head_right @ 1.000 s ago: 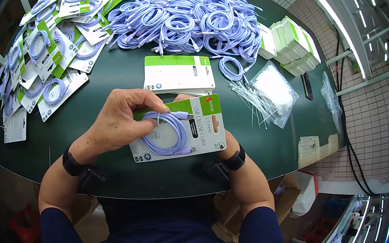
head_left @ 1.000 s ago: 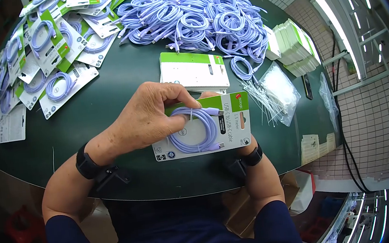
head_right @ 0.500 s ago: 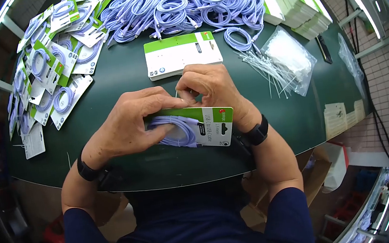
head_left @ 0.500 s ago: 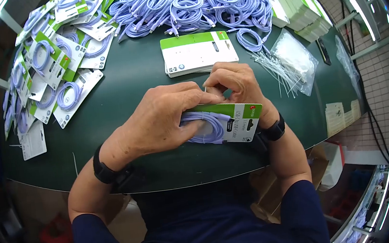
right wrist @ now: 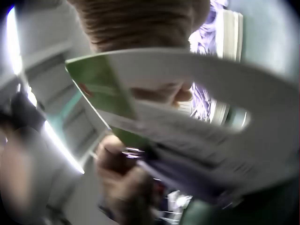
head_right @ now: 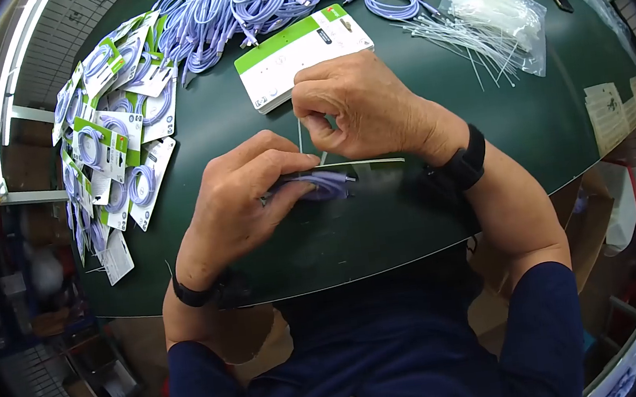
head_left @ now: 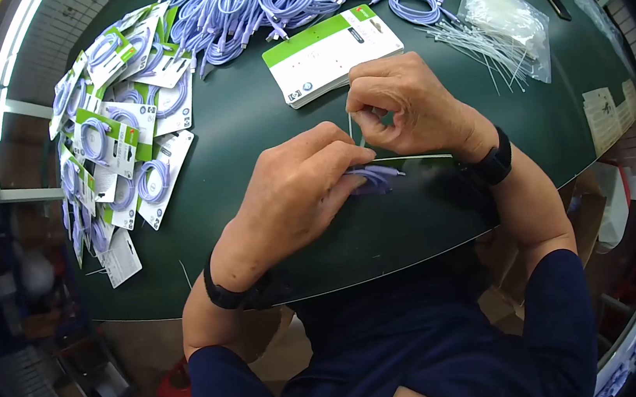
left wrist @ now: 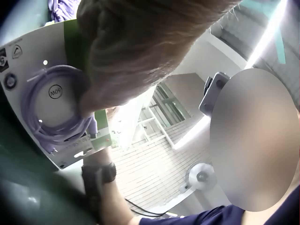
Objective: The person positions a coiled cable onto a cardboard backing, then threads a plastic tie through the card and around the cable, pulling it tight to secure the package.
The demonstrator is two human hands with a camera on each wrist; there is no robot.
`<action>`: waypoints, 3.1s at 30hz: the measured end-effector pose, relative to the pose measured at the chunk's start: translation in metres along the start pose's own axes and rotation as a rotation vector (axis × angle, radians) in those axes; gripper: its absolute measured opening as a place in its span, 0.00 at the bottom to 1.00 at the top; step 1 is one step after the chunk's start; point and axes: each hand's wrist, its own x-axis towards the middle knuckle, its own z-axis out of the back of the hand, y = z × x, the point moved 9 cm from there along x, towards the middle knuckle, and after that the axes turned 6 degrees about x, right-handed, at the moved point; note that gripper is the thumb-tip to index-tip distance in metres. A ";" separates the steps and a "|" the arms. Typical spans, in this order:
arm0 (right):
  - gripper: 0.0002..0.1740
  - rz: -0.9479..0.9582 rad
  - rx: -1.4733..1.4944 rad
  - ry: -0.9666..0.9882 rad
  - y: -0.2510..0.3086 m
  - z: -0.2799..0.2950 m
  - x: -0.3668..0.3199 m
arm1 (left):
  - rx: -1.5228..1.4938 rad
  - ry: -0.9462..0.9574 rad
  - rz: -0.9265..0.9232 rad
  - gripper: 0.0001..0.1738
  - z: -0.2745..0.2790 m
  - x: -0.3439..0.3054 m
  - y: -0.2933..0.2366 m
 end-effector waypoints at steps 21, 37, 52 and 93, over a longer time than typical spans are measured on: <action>0.21 0.232 -0.405 -0.119 0.053 0.032 0.018 | 0.071 -0.528 0.227 0.15 0.057 -0.016 0.044; 0.15 0.155 -0.310 0.101 0.010 0.002 0.002 | 0.391 -0.433 0.003 0.14 0.030 -0.010 0.030; 0.11 0.130 -0.120 -0.090 -0.003 0.013 -0.006 | 0.457 -0.430 -0.056 0.13 0.022 -0.006 0.027; 0.26 -0.629 0.893 -0.249 -0.045 -0.015 -0.026 | -1.190 -0.410 0.406 0.26 -0.012 -0.014 0.087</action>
